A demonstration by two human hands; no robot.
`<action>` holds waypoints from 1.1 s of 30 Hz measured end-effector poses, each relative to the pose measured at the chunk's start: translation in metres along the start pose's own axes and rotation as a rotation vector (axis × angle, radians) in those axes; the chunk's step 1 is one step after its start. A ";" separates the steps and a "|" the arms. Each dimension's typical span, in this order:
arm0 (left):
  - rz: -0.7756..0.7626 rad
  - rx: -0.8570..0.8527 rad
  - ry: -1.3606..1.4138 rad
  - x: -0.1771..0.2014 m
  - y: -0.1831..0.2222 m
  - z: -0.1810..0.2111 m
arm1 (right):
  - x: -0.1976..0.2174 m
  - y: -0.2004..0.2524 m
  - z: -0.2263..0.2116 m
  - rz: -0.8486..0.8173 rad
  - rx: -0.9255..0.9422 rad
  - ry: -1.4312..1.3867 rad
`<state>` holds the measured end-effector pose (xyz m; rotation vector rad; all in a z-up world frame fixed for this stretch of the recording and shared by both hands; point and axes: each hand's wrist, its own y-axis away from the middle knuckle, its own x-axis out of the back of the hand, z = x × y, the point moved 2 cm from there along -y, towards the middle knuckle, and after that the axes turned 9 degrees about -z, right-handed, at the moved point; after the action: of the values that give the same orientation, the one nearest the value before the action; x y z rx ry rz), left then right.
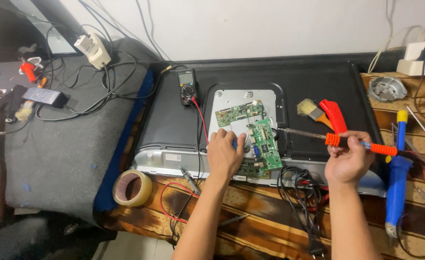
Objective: Repairing a television by soldering components on the circuit board and testing with a multimeter
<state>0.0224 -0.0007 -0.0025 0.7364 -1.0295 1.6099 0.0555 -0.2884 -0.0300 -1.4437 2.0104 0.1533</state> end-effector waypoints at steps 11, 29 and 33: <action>-0.356 -0.131 0.130 0.071 0.001 0.006 | 0.002 -0.001 0.000 0.017 0.000 0.009; 0.348 0.193 0.503 0.065 -0.091 -0.066 | 0.003 0.001 -0.003 0.037 -0.003 0.014; 0.658 0.038 0.859 0.126 -0.075 -0.068 | 0.003 0.000 -0.002 0.019 -0.014 -0.026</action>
<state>0.0627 0.1219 0.0945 -0.3435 -0.6039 2.1997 0.0541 -0.2914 -0.0301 -1.4239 2.0062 0.1937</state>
